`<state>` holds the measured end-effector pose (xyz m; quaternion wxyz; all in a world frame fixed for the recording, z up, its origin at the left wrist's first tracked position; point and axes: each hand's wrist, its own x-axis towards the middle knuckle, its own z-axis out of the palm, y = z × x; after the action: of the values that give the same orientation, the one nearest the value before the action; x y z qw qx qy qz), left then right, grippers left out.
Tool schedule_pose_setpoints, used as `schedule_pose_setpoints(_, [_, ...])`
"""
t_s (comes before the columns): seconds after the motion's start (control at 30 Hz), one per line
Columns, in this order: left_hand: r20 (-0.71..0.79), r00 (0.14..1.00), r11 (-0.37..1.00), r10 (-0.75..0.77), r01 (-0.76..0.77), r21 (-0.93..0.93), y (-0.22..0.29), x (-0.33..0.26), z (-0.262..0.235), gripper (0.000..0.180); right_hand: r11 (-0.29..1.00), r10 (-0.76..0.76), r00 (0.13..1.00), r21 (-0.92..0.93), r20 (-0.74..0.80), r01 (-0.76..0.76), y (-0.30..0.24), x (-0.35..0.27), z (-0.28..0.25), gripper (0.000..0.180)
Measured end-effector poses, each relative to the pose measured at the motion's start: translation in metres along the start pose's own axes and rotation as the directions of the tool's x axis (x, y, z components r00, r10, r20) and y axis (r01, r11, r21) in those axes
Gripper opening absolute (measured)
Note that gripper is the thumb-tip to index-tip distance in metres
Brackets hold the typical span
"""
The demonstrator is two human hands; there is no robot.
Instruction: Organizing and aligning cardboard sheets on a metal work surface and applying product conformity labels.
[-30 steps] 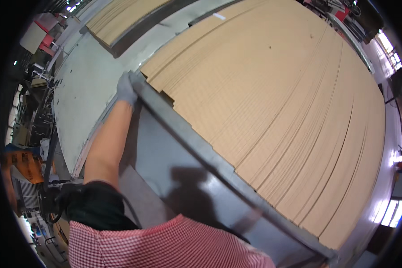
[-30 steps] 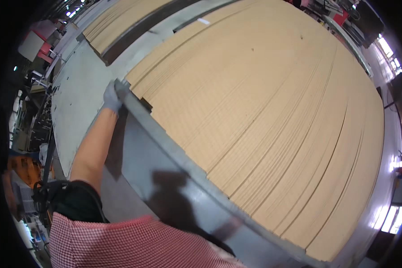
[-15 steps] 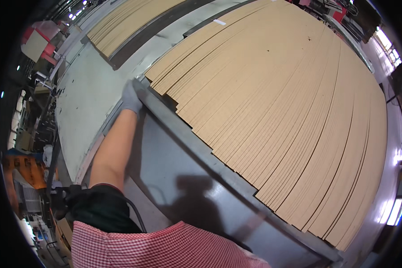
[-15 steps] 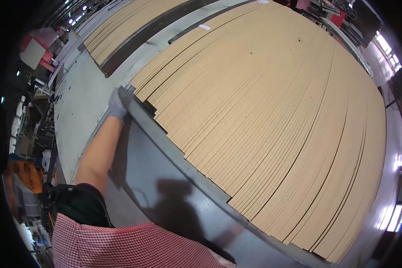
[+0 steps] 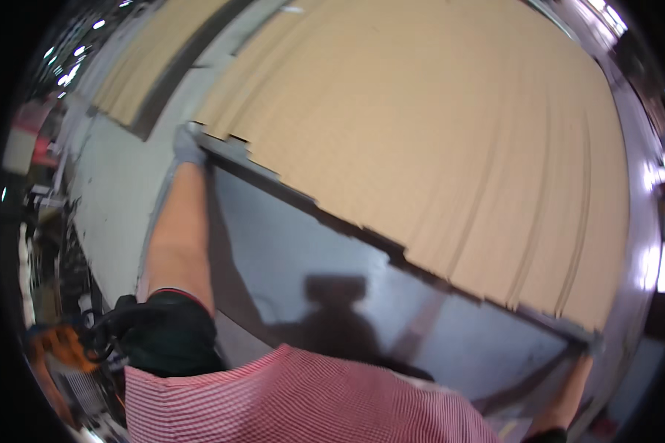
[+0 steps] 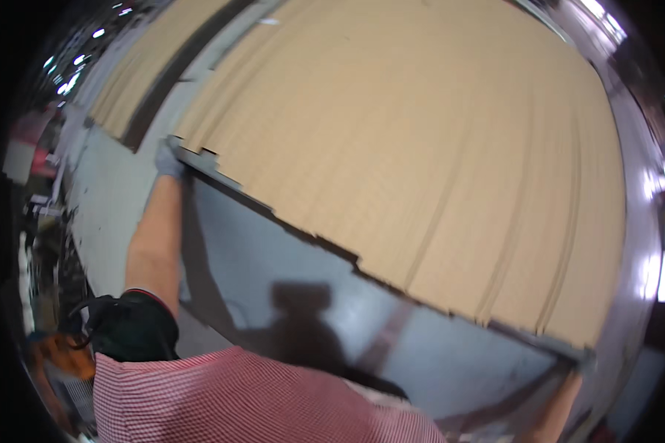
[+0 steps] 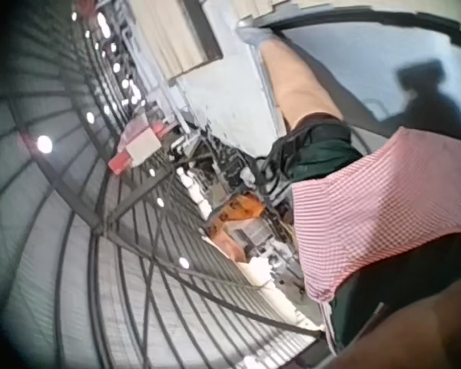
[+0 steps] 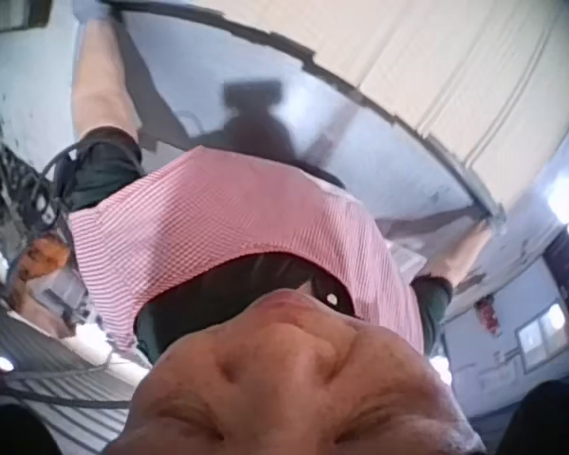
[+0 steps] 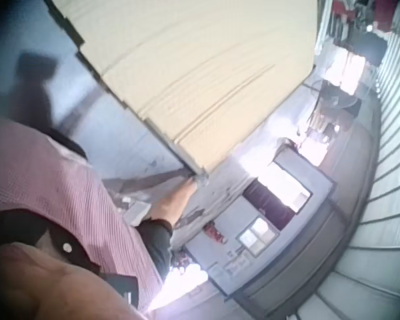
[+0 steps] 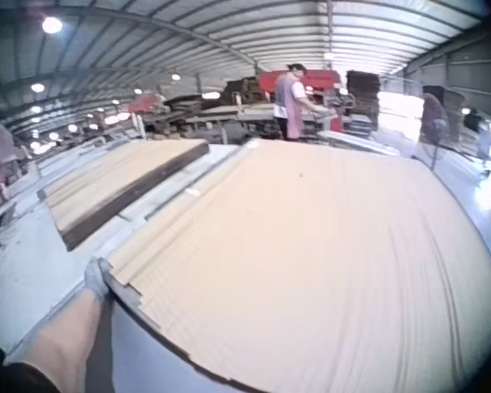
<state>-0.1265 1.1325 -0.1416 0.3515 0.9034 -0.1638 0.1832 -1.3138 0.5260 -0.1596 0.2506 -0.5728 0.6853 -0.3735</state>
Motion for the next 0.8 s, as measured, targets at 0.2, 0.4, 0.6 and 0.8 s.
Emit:
schedule_pose_setpoints(0.2, [0.272, 0.877, 0.61, 0.396, -0.473, 0.636, -0.164, 0.052, -0.172, 0.029, 0.873, 0.283, 0.958, 0.404, 0.036, -0.273, -0.038, -0.151, 0.059, 0.025])
schedule_pose_setpoints(0.4, [0.216, 0.881, 0.894, 0.421, -0.443, 0.065, -0.199, 0.114, -0.128, 0.05, 0.423, -0.385, 0.923, -0.884, 0.022, 0.198, -0.039, -0.127, 0.025, 0.016])
schedule_pose_setpoints(0.6, [0.244, 0.943, 0.792, 0.226, -0.324, 0.518, -0.166, 0.081, -0.085, 0.071, 0.675, 0.519, 0.815, 0.708, -0.257, -0.207, -0.169, -0.143, 0.078, 0.033])
schedule_pose_setpoints(0.8, [0.316, 0.918, 0.714, 0.239, -0.386, 0.584, -0.142, 0.078, -0.109, 0.064, 0.721, 0.454, 0.854, 0.668, -0.255, -0.184, -0.163, -0.129, 0.087, 0.03])
